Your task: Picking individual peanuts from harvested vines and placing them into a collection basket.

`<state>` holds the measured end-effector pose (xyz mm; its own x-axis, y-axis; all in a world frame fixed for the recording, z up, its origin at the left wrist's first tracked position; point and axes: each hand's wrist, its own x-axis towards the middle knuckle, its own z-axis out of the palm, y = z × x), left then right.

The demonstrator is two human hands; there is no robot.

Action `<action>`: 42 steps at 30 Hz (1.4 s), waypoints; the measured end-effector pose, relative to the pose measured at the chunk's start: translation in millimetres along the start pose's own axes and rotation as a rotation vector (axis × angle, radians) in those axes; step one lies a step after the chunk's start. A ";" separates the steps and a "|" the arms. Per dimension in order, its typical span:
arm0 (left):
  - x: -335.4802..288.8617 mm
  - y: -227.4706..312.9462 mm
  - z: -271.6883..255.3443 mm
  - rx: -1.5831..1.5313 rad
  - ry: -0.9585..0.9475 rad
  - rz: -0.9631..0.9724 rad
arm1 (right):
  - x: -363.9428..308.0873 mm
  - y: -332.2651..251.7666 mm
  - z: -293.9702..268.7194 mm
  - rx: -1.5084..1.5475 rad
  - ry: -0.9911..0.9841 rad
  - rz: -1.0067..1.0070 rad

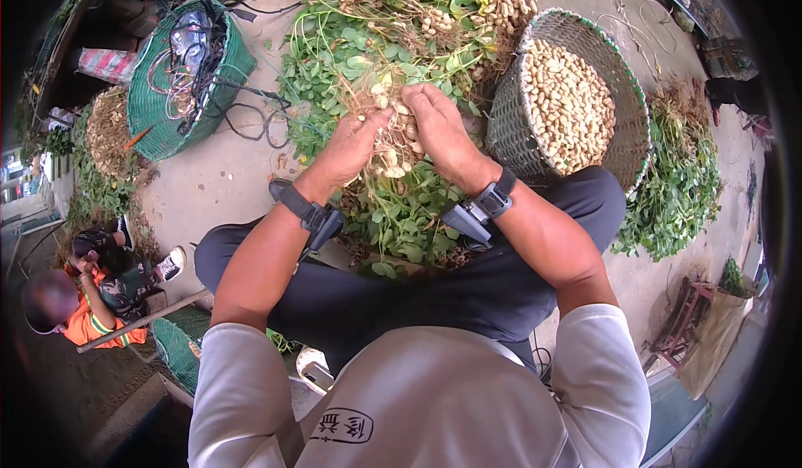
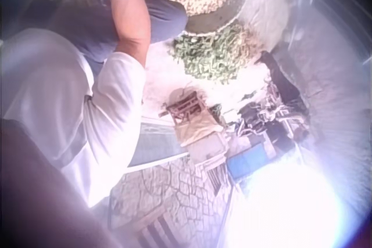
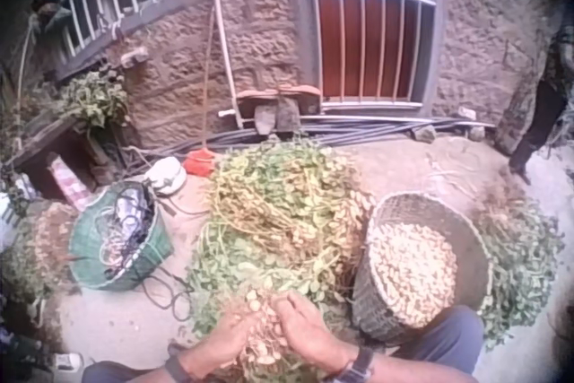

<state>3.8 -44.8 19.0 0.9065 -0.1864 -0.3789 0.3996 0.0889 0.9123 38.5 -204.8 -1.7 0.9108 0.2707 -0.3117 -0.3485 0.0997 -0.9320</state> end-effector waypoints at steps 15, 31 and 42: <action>10.4 -6.0 14.5 0.115 0.022 0.085 | 2.8 -12.2 -3.3 0.199 0.062 0.112; 9.9 -1.9 9.5 -0.081 -0.150 -0.079 | 10.7 -19.4 -21.7 -0.222 -0.198 -0.166; 0.8 11.5 -0.9 -0.147 -0.336 -0.141 | 7.7 -54.3 -46.2 0.272 -0.565 0.354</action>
<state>9.2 -43.0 29.1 0.7559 -0.5149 -0.4042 0.5542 0.1747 0.8139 74.7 -252.4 37.9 0.5052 0.7776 -0.3743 -0.7113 0.1296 -0.6908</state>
